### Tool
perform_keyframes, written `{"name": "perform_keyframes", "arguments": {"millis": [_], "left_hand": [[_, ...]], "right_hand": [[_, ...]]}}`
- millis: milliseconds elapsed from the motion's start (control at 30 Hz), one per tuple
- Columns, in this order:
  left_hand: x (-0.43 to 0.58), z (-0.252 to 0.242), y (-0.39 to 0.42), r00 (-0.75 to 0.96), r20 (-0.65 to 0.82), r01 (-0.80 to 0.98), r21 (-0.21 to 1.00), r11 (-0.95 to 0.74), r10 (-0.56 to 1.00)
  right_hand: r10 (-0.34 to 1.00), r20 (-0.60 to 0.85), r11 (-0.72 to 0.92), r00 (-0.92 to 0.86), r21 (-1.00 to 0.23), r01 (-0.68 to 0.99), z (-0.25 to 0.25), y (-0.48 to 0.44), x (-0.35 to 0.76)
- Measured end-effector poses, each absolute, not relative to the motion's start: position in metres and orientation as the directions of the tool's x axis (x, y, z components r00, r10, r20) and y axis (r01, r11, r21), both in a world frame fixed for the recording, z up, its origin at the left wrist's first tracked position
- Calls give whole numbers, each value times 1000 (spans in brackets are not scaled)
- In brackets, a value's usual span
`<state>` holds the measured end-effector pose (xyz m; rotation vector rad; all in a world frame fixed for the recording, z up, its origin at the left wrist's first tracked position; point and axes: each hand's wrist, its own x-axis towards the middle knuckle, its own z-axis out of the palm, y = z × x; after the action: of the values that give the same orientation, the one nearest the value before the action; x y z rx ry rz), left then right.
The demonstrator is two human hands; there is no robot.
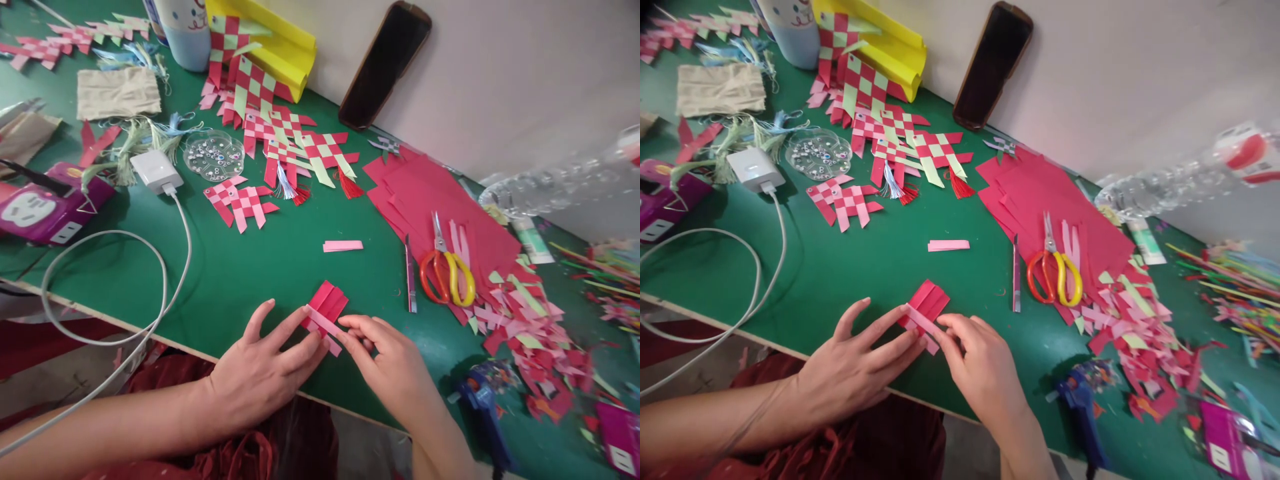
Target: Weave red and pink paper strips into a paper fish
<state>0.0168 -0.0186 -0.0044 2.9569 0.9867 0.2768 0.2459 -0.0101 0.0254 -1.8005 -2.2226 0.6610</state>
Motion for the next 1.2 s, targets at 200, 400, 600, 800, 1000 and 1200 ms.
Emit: {"name": "perform_keyframes", "arguments": {"millis": [200, 400, 600, 800, 1000, 1200], "left_hand": [[17, -3, -19, 792, 150, 589, 65, -806, 591], [16, 0, -19, 788, 131, 595, 88, -799, 601], [16, 2, -21, 782, 139, 601, 93, -794, 608], [15, 0, -23, 793, 123, 594, 63, -802, 597], [14, -2, -24, 798, 97, 595, 23, -803, 594], [15, -3, -24, 791, 132, 600, 33, -800, 598]], "right_hand": [[975, -112, 122, -192, -454, 883, 30, -15, 251], [975, -115, 122, -191, -445, 887, 34, -14, 243], [979, -95, 122, -182, -441, 889, 31, -16, 243], [962, 113, 272, -248, -449, 851, 31, -11, 238], [900, 114, 428, -420, -406, 807, 32, 4, 218], [885, 36, 439, -465, -403, 803, 29, 7, 216]]}}
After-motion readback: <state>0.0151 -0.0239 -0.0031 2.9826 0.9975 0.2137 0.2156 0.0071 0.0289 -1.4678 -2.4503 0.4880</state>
